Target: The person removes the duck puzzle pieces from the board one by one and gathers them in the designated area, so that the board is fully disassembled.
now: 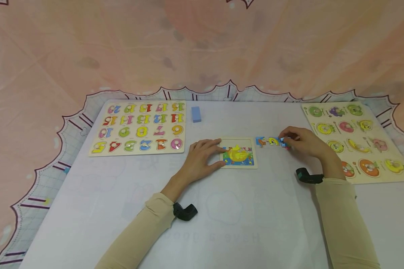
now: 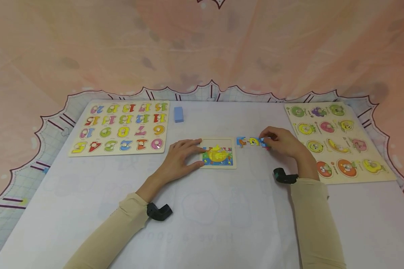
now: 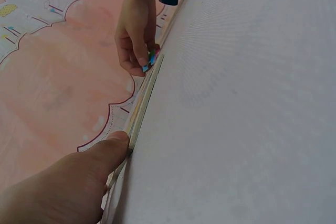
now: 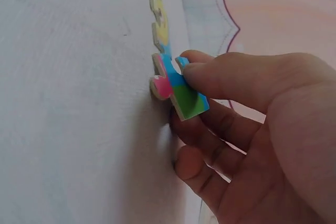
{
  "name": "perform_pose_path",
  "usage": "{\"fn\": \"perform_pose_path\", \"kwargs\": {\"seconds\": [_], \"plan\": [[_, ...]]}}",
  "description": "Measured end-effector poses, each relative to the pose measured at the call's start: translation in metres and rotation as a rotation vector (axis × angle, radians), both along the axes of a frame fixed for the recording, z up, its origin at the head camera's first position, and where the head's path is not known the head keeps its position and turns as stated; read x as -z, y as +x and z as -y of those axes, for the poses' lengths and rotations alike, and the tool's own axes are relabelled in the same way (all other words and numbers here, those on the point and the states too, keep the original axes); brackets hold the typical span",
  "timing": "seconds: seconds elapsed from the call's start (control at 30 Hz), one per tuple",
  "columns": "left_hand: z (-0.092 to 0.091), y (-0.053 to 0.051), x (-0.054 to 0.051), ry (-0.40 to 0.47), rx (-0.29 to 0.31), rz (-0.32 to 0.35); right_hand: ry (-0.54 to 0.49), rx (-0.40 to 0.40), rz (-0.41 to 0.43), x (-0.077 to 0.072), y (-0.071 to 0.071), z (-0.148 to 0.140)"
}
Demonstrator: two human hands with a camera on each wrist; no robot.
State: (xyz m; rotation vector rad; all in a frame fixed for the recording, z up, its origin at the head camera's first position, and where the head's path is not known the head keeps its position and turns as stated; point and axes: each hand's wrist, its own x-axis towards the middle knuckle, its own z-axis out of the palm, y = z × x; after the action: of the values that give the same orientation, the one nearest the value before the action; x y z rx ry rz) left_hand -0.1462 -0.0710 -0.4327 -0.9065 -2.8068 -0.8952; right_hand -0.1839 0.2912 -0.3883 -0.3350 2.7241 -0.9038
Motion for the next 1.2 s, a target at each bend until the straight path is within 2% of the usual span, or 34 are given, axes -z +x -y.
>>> {"fn": "perform_pose_path", "kwargs": {"seconds": [0.37, 0.83, 0.97, 1.07, 1.2], "plan": [[0.0, 0.0, -0.001, 0.002, -0.001, 0.005, 0.007, -0.057, -0.097, 0.004, 0.0, -0.003], [0.0, 0.0, -0.001, -0.001, 0.003, 0.003, 0.031, 0.026, -0.116, 0.01, -0.003, 0.001], [0.0, 0.0, -0.002, 0.003, 0.003, 0.007, -0.002, 0.033, -0.162, 0.009, -0.002, 0.007], [0.0, 0.0, -0.002, 0.005, 0.002, 0.008, -0.039, 0.002, -0.204, 0.009, -0.003, 0.015], [0.0, 0.0, -0.002, 0.012, 0.002, 0.007, -0.059, -0.018, -0.215, 0.009, -0.004, 0.028]]}}
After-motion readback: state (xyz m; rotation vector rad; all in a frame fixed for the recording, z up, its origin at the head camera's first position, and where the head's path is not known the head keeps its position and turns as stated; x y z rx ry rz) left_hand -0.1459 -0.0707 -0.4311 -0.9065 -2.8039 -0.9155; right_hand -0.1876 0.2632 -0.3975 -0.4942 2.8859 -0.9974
